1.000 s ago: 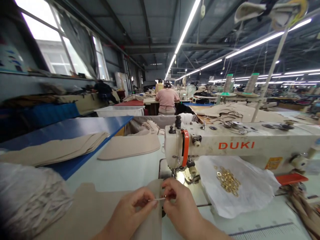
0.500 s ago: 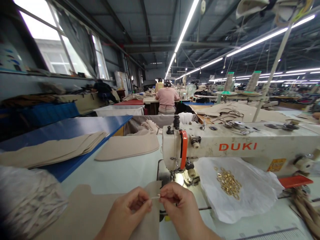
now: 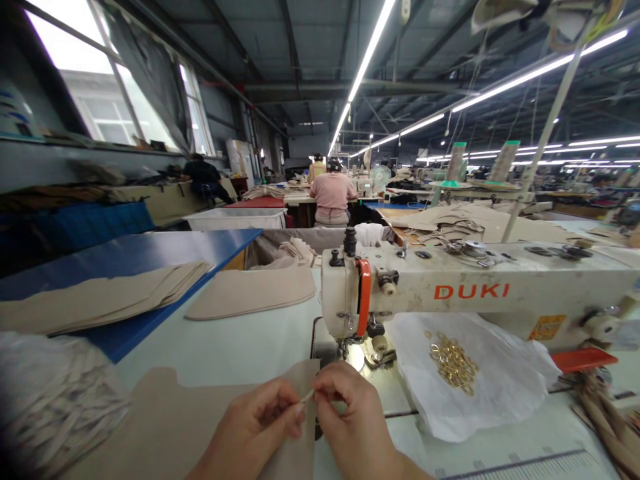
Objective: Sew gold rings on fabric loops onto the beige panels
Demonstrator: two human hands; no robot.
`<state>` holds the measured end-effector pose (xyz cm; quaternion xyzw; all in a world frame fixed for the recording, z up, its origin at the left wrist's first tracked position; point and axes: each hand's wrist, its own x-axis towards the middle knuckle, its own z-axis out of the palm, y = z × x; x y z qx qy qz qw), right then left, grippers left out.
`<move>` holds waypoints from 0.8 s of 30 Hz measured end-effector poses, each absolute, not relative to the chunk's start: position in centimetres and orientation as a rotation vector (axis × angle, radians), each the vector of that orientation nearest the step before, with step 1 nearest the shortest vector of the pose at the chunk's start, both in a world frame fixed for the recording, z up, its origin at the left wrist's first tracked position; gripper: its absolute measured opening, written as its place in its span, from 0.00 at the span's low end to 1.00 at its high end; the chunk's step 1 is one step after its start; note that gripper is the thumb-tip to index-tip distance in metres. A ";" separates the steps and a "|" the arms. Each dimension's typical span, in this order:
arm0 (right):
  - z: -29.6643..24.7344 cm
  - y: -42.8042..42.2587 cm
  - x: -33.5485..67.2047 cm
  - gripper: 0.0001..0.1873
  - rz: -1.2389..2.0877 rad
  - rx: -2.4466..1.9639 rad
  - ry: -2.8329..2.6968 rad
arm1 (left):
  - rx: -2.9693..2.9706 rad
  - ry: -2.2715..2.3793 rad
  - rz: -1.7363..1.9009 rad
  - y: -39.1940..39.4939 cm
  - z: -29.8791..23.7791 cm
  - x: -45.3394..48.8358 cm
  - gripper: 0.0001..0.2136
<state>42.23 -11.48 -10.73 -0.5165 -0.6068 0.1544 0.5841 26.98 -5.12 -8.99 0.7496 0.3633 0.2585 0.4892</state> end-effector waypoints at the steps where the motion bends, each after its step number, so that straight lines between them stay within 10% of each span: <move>1: -10.6 -11.6 42.2 0.08 0.369 -1.200 -1.443 | 1.781 0.872 0.628 -5.0 -9.0 27.0 0.07; 24: -10.7 -12.3 42.2 0.14 0.361 -1.291 -1.558 | 1.567 0.771 0.638 -4.2 -8.9 27.3 0.07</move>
